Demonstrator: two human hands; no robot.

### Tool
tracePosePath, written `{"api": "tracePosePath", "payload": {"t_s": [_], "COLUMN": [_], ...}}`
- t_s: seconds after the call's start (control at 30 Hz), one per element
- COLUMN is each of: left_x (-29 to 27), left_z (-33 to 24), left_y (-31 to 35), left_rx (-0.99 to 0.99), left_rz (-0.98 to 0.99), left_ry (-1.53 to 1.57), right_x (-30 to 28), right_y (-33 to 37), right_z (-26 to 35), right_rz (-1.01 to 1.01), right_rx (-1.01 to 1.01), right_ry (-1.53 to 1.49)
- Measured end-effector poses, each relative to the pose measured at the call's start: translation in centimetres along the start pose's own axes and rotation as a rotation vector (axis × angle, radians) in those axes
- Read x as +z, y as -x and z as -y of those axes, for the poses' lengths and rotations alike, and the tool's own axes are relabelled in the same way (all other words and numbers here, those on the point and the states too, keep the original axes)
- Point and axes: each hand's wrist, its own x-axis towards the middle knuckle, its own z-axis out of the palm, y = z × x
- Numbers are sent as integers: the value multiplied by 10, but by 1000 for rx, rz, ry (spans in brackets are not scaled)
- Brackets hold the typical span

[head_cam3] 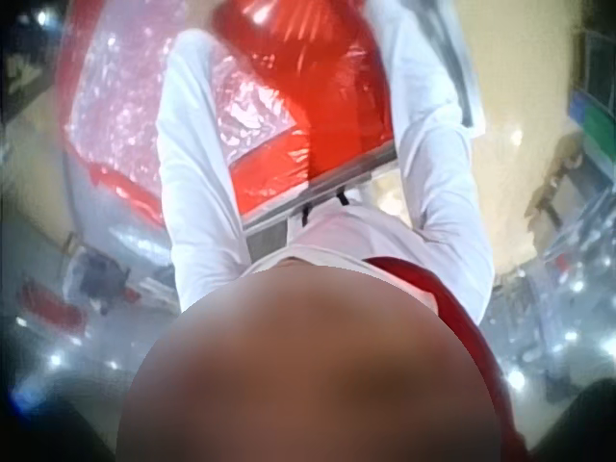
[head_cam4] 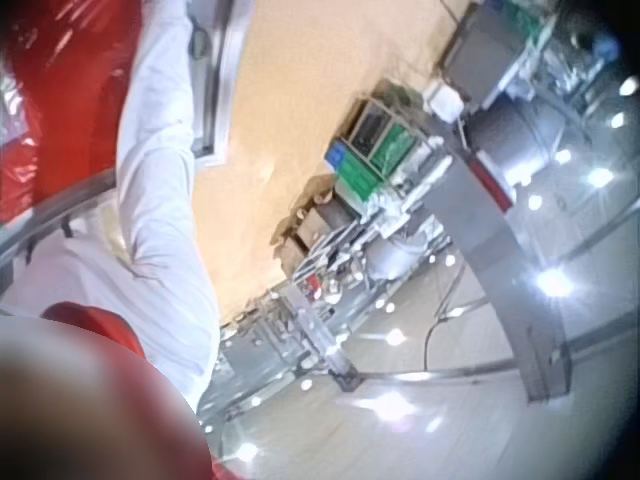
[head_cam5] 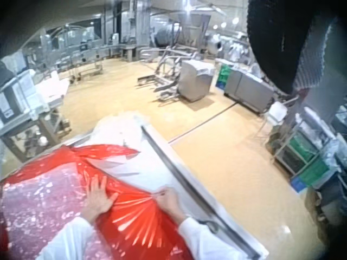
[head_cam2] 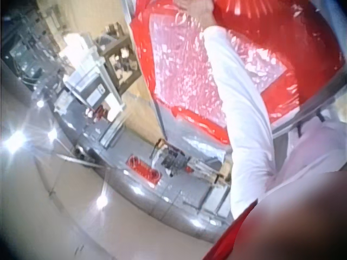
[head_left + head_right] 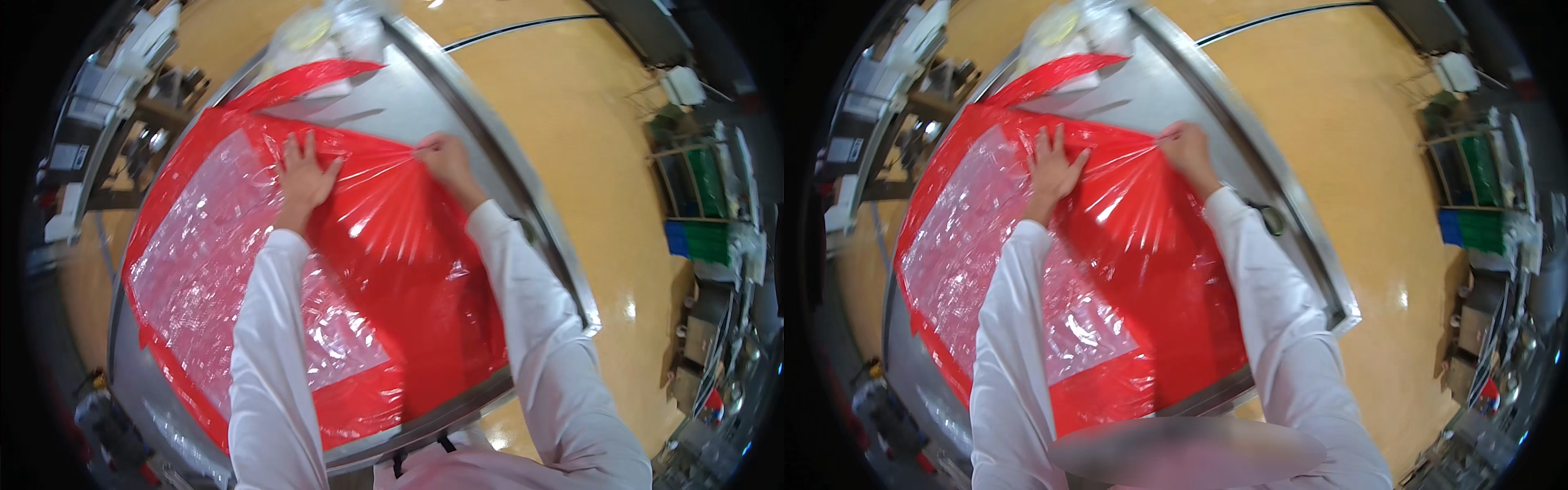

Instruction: The person tapes a clear plastic sheet onto a red plastic apron using scissors and clear tape. They cut the plastic, apply tape to the edges, and smooth the sheet onto the apron.

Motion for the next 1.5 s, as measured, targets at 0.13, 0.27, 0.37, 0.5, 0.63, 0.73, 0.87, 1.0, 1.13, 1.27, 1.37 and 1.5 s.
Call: {"api": "tracePosePath", "payload": {"t_s": [0.13,0.27,0.37,0.5,0.63,0.73,0.87,1.0,1.13,1.27,1.37,1.5], "left_x": [-39,-50,-53,-70,-93,-113,-140,-171,-192,-193,-197,-167], "left_z": [4,42,25,-32,-16,-11,10,40,61,63,56,36], "left_y": [-19,-76,-98,-90,-118,-135,-145,-170,-193,-221,-221,-237], "left_rx": [-68,247,566,663,637,589,40,421,542,436,395,409], "left_rz": [17,-128,247,611,790,896,740,618,90,-469,-551,-512], "left_ry": [45,19,137,20,206,147,398,-298,-643,-551,-364,-83], "right_x": [-4,7,8,6,14,6,-5,-9,-8,-7,-5,-11], "right_y": [1,2,-2,0,19,29,29,37,33,34,35,27], "right_z": [16,21,22,17,18,28,20,22,11,14,20,28], "right_rz": [13,39,58,-18,4,-19,50,79,72,-13,-41,-102], "right_rx": [-3,-18,4,-35,42,-31,-26,-71,-55,-51,-19,78], "right_ry": [158,122,-6,-154,-307,-201,-214,-201,-278,-109,-38,158]}}
